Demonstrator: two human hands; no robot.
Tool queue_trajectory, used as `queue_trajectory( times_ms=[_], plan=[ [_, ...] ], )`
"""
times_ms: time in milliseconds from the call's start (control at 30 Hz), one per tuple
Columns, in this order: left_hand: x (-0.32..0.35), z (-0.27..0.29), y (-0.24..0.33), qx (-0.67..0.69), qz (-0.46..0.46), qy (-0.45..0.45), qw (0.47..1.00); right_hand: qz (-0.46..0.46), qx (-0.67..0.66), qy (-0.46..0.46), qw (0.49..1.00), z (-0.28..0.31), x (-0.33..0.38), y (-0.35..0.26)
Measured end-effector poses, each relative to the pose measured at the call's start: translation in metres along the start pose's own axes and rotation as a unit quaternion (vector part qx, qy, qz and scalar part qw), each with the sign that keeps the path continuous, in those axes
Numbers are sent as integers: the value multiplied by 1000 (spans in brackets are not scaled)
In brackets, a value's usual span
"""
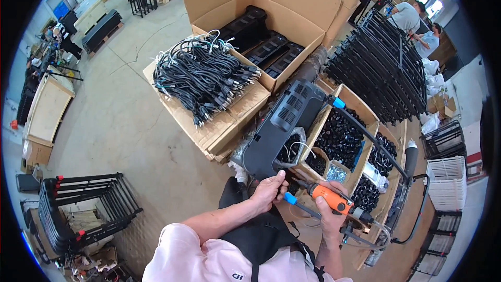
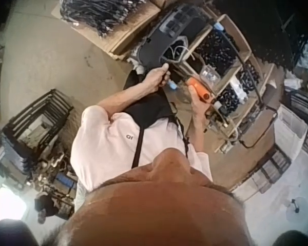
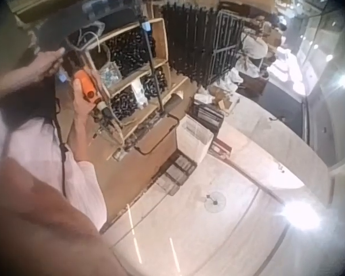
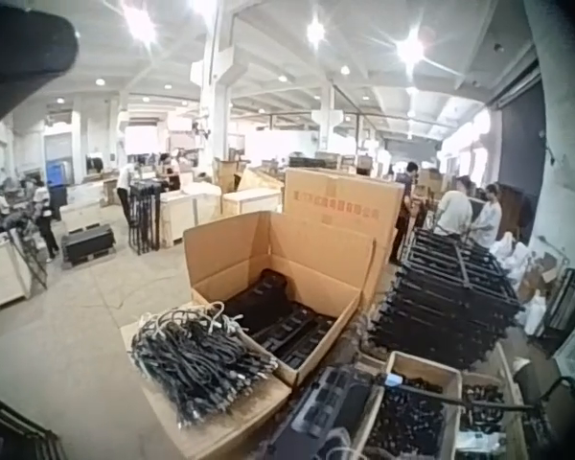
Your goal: Assembling the internal components and outer housing of a leaf blower or similar garden tool.
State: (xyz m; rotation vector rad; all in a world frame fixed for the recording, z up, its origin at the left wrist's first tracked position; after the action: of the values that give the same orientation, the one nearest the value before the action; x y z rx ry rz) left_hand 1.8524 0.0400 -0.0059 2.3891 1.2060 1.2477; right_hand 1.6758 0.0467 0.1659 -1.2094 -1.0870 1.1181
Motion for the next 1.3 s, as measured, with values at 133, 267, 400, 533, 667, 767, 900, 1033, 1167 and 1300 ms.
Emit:
queue_trajectory(
  times_ms=[133,267,400,533,667,767,900,1033,1167,1300],
  plan=[
    [24,13,-35,62,16,39,997,5,-8,-25,1000,5,29,19],
    [43,28,-49,82,36,63,994,-20,-29,-49,998,0,52,34],
    [43,26,-55,107,46,42,992,-22,-8,-65,998,-7,64,38],
    [43,21,-55,145,63,11,987,7,45,-56,997,-12,70,36],
    [44,22,-56,175,103,-16,979,5,43,-48,998,-19,73,32],
    [46,19,-47,181,114,-44,976,-10,47,-55,997,-27,71,28],
    [47,22,-40,171,124,-54,976,-14,51,-46,998,-33,64,30],
    [56,27,-28,89,110,-63,988,-18,44,-22,999,-38,52,28],
    [60,55,0,-91,76,-43,992,-8,64,-9,998,-40,43,26],
    [36,54,65,-282,-59,-30,957,-9,73,-6,997,-43,38,25]
  ],
)
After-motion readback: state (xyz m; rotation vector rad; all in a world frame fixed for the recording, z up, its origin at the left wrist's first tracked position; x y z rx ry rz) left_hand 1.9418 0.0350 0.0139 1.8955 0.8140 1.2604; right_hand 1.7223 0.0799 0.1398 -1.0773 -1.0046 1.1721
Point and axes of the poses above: each hand's wrist, its own x-axis away from the middle knuckle, its own z-axis out of the back of the hand, y = z × x, the point moved 8 cm from there along -x, towards the middle knuckle, and after that the axes turned 5 degrees about -z, right-handed, at the moved point
